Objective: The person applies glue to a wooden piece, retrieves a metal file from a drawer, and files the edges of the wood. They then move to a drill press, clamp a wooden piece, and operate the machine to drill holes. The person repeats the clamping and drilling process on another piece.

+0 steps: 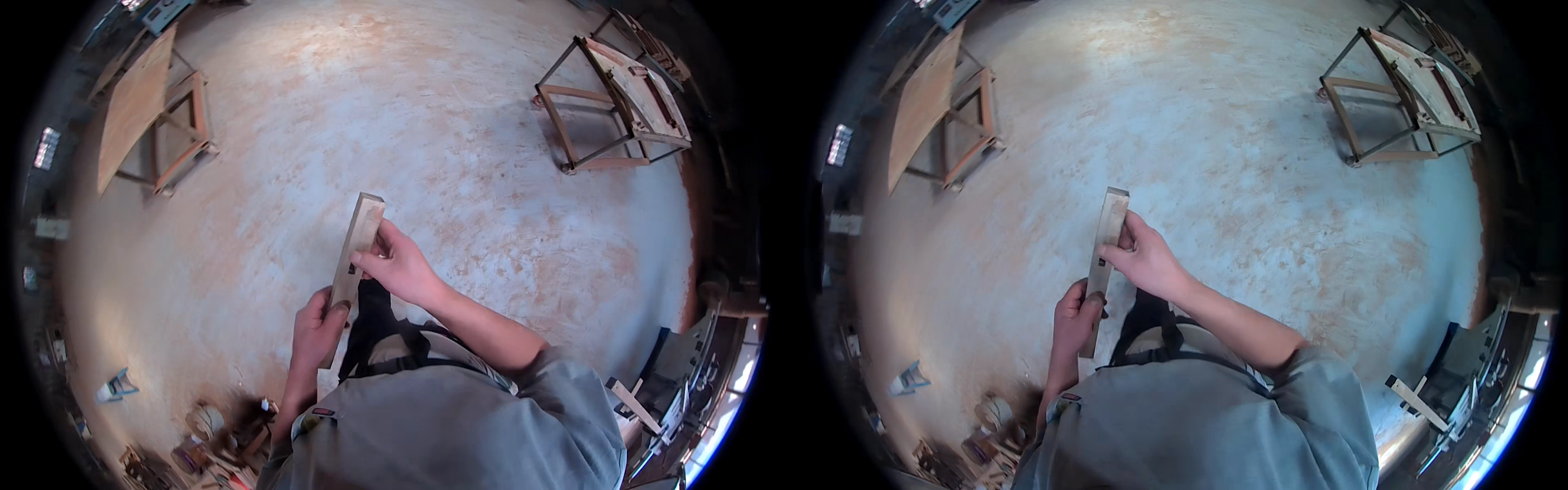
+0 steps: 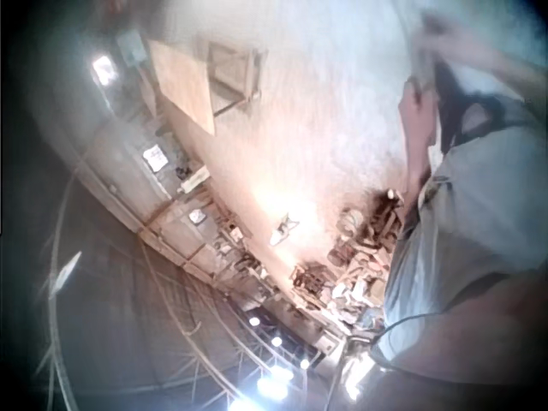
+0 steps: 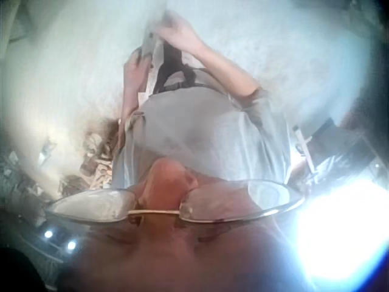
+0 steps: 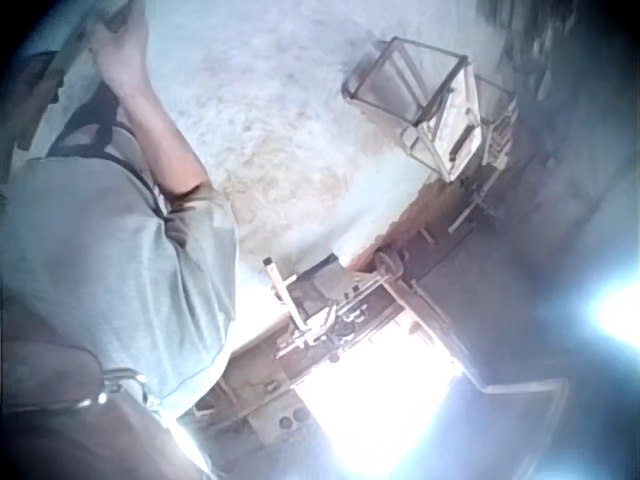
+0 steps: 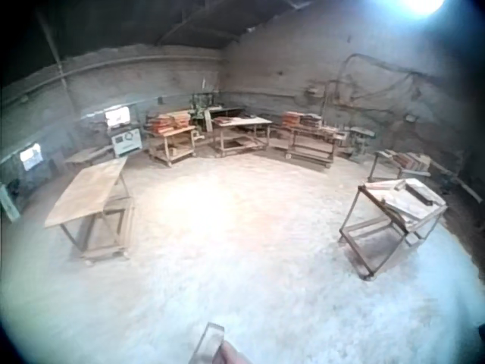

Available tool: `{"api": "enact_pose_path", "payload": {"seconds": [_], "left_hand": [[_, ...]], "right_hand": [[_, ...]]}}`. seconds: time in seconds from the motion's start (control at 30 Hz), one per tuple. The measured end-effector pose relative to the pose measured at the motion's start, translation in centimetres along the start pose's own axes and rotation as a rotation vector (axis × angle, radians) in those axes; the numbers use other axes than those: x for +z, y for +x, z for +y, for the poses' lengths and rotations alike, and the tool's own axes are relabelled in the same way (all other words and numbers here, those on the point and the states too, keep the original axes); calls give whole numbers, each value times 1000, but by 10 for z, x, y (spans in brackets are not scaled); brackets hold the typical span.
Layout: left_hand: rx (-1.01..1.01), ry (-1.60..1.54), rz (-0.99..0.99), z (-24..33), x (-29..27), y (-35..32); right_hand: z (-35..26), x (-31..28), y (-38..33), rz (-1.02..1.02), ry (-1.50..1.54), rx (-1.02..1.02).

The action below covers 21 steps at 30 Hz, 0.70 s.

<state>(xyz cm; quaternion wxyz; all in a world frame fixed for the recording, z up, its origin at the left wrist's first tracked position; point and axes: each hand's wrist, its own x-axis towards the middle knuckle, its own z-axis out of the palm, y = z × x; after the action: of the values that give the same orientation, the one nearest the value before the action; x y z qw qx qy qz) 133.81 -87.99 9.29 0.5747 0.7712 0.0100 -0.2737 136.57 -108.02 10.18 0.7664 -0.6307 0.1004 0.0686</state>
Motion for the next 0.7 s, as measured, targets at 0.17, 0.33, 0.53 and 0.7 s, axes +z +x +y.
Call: {"api": "enact_pose_path", "payload": {"seconds": [0.17, 0.33, 0.53, 0.7], "left_hand": [[324, 231, 48, 54, -33, 134], [520, 484, 143, 129, -57, 243], [601, 679, 109, 191, -82, 387], [315, 608, 35, 247, -110, 499]], "right_hand": [[-44, -13, 129, 94, 50, 45], [-93, -45, 235, 69, 234, 51], [-108, -89, 382, 11, 509, 33], [-133, -121, 520, -60, 624, 76]]}}
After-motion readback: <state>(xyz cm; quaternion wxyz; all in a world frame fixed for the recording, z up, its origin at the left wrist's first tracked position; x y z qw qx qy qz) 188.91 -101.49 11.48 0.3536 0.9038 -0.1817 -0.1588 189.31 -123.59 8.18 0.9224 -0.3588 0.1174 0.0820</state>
